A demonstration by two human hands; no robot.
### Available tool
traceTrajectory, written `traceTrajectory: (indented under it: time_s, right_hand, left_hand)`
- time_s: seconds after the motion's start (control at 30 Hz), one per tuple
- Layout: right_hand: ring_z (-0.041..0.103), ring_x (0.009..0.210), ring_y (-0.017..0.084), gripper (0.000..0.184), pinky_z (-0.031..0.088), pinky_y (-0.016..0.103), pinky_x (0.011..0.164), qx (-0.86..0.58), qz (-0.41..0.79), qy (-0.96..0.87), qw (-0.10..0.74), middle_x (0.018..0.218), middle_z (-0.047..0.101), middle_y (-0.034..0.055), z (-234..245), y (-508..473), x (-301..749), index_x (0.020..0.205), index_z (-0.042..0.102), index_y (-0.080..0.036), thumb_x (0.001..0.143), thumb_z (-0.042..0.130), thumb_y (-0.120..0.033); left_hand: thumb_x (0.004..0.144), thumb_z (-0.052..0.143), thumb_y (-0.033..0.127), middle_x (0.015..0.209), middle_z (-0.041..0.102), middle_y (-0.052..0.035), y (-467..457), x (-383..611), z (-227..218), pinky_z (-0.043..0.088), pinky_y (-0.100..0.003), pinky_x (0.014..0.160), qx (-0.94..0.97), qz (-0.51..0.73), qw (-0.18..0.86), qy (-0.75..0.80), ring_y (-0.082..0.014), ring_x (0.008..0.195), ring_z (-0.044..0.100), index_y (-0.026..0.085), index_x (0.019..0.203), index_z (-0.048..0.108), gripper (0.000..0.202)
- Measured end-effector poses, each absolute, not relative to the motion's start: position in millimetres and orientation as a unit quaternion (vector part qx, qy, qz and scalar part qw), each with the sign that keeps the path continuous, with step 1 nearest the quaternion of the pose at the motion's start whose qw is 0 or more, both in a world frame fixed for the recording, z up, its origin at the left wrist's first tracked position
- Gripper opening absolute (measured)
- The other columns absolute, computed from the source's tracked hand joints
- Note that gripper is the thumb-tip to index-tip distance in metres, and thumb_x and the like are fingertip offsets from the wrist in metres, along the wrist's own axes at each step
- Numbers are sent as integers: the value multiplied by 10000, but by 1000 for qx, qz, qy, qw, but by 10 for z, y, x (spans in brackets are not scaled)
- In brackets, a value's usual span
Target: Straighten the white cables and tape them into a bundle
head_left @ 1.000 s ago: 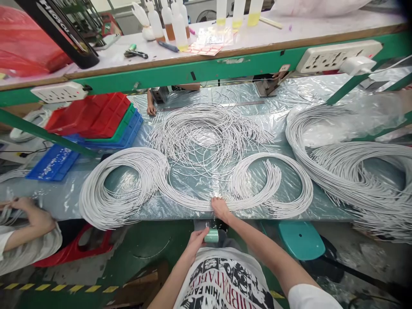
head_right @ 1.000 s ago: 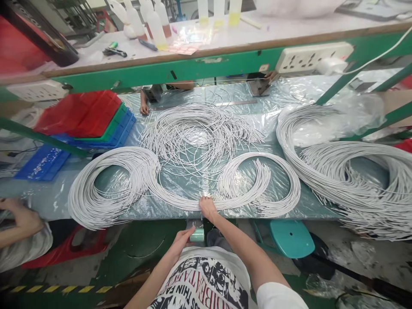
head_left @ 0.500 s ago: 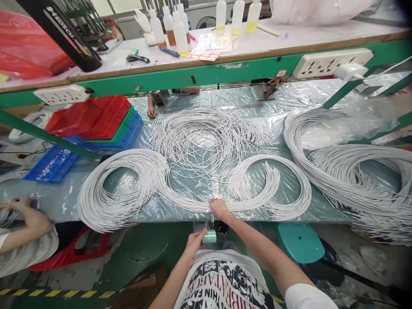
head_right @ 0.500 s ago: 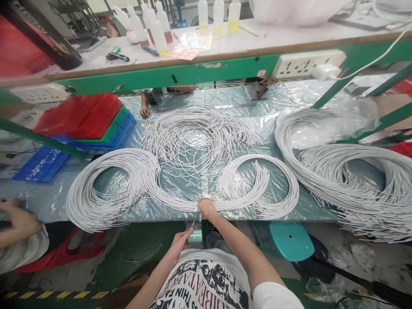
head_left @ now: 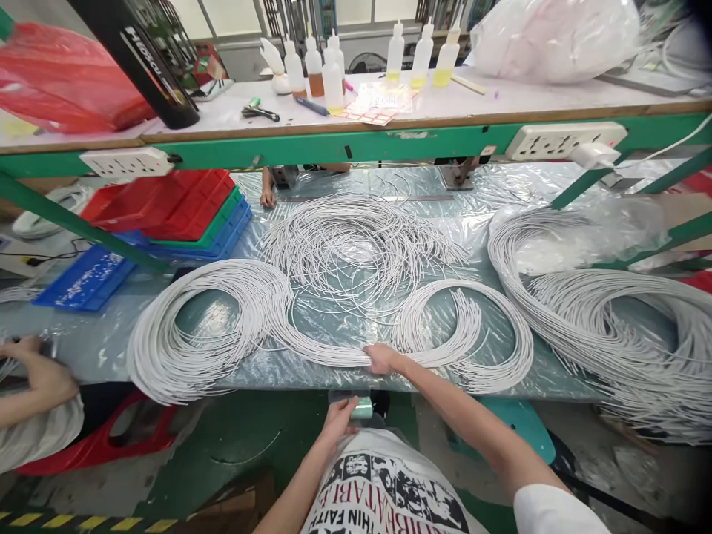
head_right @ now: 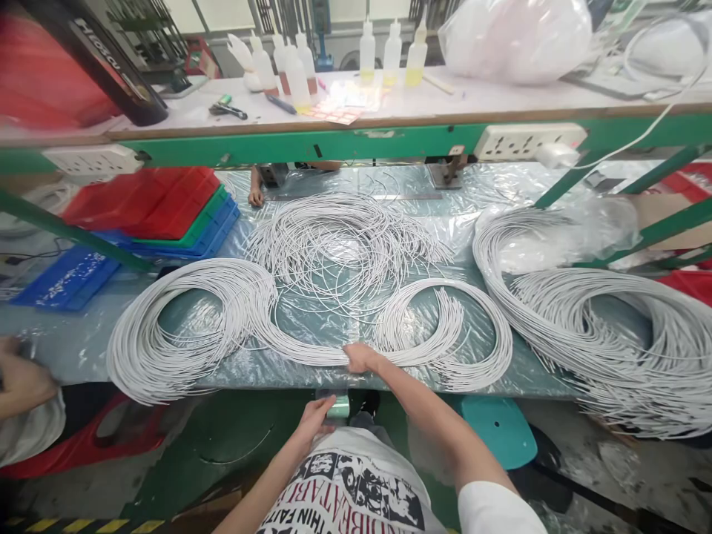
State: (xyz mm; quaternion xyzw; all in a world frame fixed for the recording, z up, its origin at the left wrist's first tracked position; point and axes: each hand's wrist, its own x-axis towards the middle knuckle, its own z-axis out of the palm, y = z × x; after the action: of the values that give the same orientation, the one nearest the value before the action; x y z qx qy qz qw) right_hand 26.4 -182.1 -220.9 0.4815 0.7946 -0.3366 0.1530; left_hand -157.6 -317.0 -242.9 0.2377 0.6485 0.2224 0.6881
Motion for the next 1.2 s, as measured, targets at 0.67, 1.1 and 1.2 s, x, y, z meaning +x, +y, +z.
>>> traceTrajectory:
  time_s: [0.67, 1.1, 1.2]
  right_hand:
    - [649, 934, 227, 391, 522, 418, 840, 476, -332, 800, 154, 1015, 683, 80, -1846, -1845, 307, 1079, 634, -134, 838, 687, -438]
    - [634, 959, 219, 349, 533, 434, 848, 546, -305, 763, 162, 1113, 634, 84, -2276, -2268, 149, 1197, 578, -150, 928, 600, -372]
    - [635, 963, 221, 368, 535, 440, 852, 542, -295, 770, 162, 1122, 632, 86, -2281, -2273, 143, 1226, 565, -154, 931, 598, -370]
  left_hand:
    - [855, 615, 282, 1281, 599, -113, -2115, -1275, -2753, 306, -517, 1111, 533, 237, 484, 653, -278, 1287, 465, 163, 1150, 629, 318]
    - [945, 424, 297, 1121, 681, -106, -1957, -1596, -2124, 455, -356, 944, 740, 65, 404, 534, -218, 1047, 621, 163, 1151, 624, 317]
    - [887, 590, 317, 1203, 623, -118, -1564, -1391, -2231, 421, -458, 999, 797, -6, 372, 476, -253, 1137, 564, 145, 1179, 598, 339]
